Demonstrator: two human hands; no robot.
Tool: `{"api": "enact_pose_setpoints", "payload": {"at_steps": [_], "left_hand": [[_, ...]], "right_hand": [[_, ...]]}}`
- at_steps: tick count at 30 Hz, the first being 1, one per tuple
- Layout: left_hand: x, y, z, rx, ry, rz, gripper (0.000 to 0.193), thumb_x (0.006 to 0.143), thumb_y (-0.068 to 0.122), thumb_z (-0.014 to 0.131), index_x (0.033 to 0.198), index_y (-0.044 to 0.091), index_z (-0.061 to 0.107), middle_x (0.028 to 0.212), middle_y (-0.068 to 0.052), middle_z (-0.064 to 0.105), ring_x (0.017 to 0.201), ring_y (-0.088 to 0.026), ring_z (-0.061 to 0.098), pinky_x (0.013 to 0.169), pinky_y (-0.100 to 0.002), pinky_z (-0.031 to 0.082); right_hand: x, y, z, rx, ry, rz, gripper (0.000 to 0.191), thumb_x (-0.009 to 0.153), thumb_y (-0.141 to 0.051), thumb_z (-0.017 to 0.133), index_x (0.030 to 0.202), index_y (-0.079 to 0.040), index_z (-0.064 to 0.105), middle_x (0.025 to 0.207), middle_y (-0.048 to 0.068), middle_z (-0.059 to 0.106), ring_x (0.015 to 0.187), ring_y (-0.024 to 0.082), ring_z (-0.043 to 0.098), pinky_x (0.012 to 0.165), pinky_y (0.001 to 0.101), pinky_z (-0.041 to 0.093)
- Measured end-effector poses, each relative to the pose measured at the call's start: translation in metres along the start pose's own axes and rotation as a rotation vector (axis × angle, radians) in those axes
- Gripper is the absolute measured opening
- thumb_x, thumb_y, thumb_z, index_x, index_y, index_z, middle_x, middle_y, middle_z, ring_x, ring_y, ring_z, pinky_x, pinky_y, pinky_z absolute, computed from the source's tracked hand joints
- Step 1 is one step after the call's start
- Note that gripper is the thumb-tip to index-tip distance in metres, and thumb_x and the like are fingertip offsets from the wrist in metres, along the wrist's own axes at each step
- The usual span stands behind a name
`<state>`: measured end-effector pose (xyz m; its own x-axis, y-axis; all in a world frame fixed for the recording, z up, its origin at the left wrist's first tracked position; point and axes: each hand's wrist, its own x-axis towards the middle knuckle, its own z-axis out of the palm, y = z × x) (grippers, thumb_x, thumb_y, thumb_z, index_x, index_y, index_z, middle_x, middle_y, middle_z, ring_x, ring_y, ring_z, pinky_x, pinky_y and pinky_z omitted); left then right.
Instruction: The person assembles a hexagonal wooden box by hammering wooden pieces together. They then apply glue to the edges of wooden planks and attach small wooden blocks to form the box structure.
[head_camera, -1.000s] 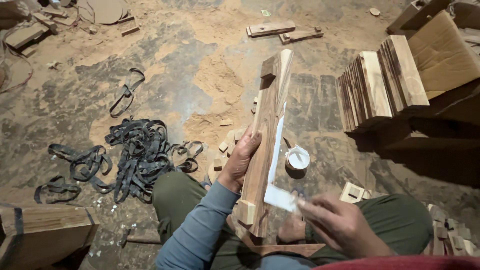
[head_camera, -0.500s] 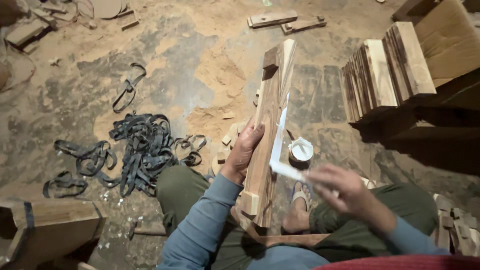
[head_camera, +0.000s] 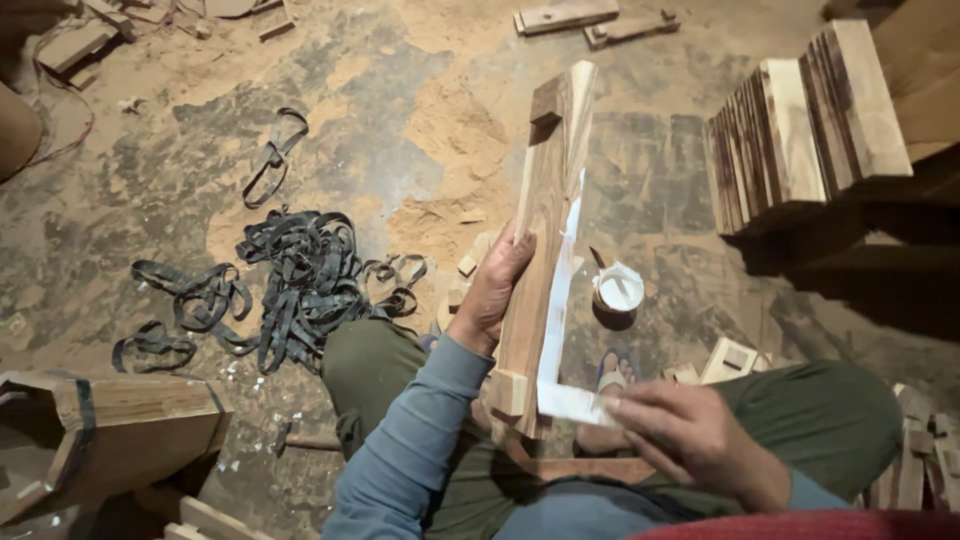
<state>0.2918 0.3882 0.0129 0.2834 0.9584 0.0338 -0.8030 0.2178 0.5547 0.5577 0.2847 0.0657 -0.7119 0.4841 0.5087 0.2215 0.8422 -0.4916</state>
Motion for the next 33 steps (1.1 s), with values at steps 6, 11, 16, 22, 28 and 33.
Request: {"api": "enact_pose_setpoints", "payload": {"at_steps": [6, 11, 16, 22, 28, 33], "left_hand": [[0.000, 0.000, -0.003, -0.051, -0.010, 0.019, 0.053, 0.109, 0.026, 0.059, 0.153, 0.003, 0.042, 0.115, -0.007, 0.067, 0.095, -0.012, 0.069, 0.082, -0.027, 0.060], [-0.001, 0.004, -0.003, -0.103, 0.024, -0.003, 0.054, 0.108, 0.025, 0.060, 0.154, 0.002, 0.042, 0.117, -0.009, 0.068, 0.099, -0.014, 0.070, 0.085, -0.029, 0.060], [-0.002, 0.003, -0.004, -0.141, 0.049, 0.000, 0.055, 0.106, 0.023, 0.059, 0.155, 0.005, 0.041, 0.118, -0.007, 0.068, 0.099, -0.013, 0.070, 0.086, -0.029, 0.061], [-0.006, 0.005, -0.002, -0.115, -0.023, 0.009, 0.049, 0.112, 0.020, 0.057, 0.156, 0.003, 0.042, 0.117, -0.008, 0.068, 0.096, -0.013, 0.070, 0.081, -0.027, 0.060], [-0.012, 0.008, 0.008, -0.079, 0.078, -0.079, 0.051, 0.105, 0.022, 0.054, 0.152, 0.006, 0.041, 0.114, -0.009, 0.070, 0.091, -0.013, 0.073, 0.073, -0.027, 0.062], [-0.013, 0.012, 0.015, -0.088, 0.022, -0.068, 0.052, 0.108, 0.024, 0.055, 0.155, 0.007, 0.039, 0.111, -0.008, 0.068, 0.084, -0.013, 0.072, 0.070, -0.029, 0.063]], "right_hand": [[0.004, -0.007, -0.004, -0.074, -0.094, -0.202, 0.034, 0.087, -0.013, 0.072, 0.120, -0.004, 0.068, 0.109, 0.017, 0.072, 0.079, 0.021, 0.071, 0.063, 0.0334, 0.059], [0.003, -0.013, 0.001, -0.118, -0.011, -0.184, 0.034, 0.092, -0.013, 0.072, 0.124, -0.005, 0.068, 0.107, 0.011, 0.072, 0.072, 0.013, 0.066, 0.054, 0.0293, 0.052], [-0.005, 0.009, 0.003, -0.335, 0.019, -0.353, 0.031, 0.095, -0.021, 0.070, 0.124, -0.011, 0.069, 0.111, 0.011, 0.072, 0.066, 0.008, 0.058, 0.049, 0.0241, 0.045], [0.020, 0.068, -0.011, -0.652, 0.040, -0.379, 0.031, 0.091, -0.030, 0.072, 0.120, -0.019, 0.070, 0.108, 0.008, 0.071, 0.060, 0.010, 0.054, 0.045, 0.0248, 0.041], [0.086, 0.119, -0.047, -0.814, 0.144, -0.303, 0.028, 0.095, -0.022, 0.078, 0.121, -0.016, 0.069, 0.109, 0.004, 0.068, 0.066, 0.015, 0.057, 0.051, 0.0298, 0.045], [0.123, 0.140, -0.058, -0.668, 0.245, -0.118, 0.031, 0.098, -0.018, 0.074, 0.127, -0.012, 0.063, 0.113, 0.009, 0.064, 0.083, 0.023, 0.064, 0.067, 0.0343, 0.054]]}}
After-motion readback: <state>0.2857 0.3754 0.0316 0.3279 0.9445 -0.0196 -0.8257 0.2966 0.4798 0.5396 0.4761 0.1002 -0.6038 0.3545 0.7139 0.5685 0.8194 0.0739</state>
